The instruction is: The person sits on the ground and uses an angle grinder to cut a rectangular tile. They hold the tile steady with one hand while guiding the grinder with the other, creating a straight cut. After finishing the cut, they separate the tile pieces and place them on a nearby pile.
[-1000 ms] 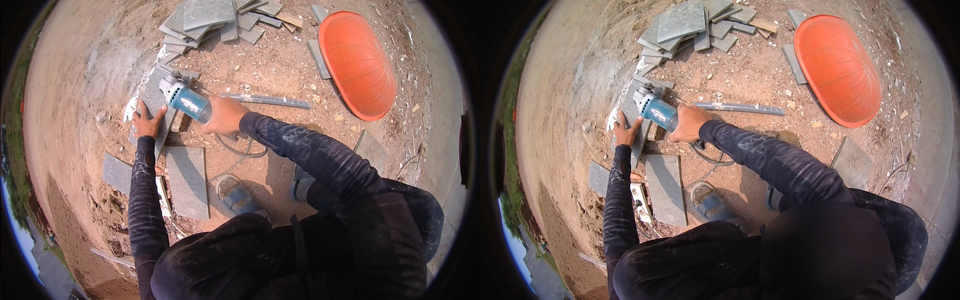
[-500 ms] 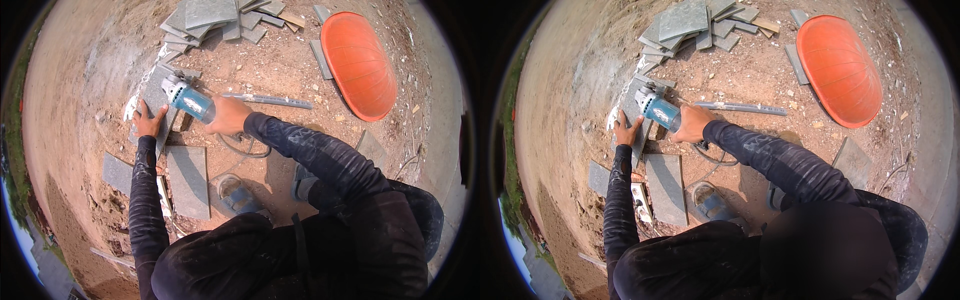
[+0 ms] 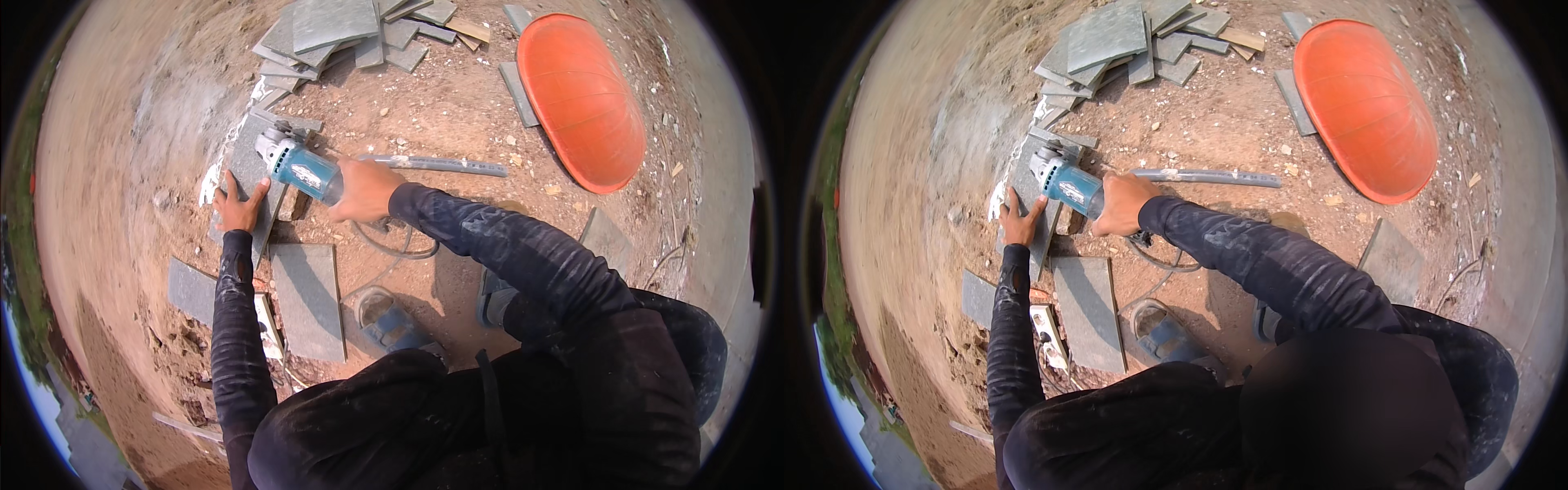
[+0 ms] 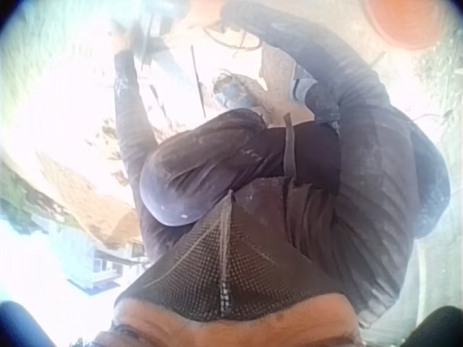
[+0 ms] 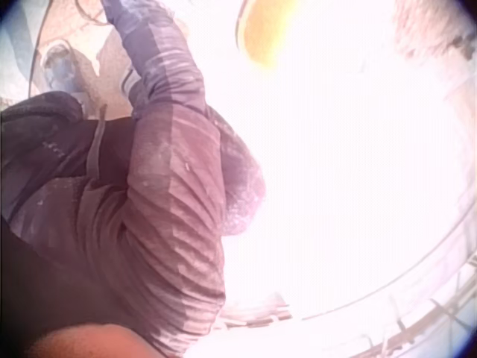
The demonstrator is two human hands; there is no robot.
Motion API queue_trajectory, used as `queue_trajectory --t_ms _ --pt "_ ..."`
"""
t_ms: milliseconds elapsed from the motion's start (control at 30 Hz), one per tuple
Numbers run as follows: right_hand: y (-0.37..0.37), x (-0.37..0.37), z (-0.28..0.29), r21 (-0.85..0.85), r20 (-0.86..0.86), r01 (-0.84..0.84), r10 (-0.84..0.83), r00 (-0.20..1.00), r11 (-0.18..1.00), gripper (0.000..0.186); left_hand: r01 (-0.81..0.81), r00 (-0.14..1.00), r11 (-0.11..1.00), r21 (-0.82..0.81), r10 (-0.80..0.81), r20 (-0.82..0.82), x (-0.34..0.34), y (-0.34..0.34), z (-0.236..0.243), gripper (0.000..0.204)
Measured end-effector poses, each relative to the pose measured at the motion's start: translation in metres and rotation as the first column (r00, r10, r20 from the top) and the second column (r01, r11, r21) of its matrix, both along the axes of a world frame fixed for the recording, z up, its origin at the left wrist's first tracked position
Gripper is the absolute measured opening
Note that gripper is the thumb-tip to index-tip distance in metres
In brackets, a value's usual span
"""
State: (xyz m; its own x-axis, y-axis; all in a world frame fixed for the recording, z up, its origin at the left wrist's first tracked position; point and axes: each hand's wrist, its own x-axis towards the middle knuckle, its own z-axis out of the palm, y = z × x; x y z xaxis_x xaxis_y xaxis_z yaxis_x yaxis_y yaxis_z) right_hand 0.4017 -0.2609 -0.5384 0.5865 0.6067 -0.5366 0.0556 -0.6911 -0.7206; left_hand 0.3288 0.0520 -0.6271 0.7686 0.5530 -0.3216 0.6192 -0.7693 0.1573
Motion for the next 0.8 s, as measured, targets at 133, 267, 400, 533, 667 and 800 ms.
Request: queue_trajectory --t_ms 133,267,400,533,667,800 --pt "-0.001 0.001 0.003 -0.004 -0.003 0.014 -0.014 1.000 1.000 0.072 0.016 1.000 1.000 -0.006 -0.016 0.019 -0.001 0.003 -0.004 0.110" --pt "0.002 0.001 0.001 0.027 0.006 0.022 -0.022 1.000 0.999 0.070 0.045 0.997 0.999 -0.014 -0.044 0.057 -0.005 0.012 -0.011 0.110" --pt "0.003 0.002 -0.006 0.027 0.029 0.026 -0.027 0.999 0.999 0.069 0.048 0.998 0.999 -0.015 -0.047 0.043 -0.004 0.009 -0.010 0.109" --pt "0.006 0.003 -0.007 0.039 0.036 0.028 -0.030 0.999 0.999 0.069 0.042 0.998 0.999 -0.014 -0.041 0.052 -0.005 0.008 -0.009 0.109" --pt "0.010 0.007 -0.003 0.009 -0.015 0.024 -0.023 1.000 1.000 0.069 0.039 0.997 0.999 -0.026 -0.037 0.072 -0.007 0.010 -0.007 0.109" --pt "0.007 0.009 -0.003 0.000 0.001 0.013 -0.013 1.000 1.000 0.071 0.027 0.999 0.999 -0.025 -0.026 0.022 -0.001 0.001 -0.002 0.108"
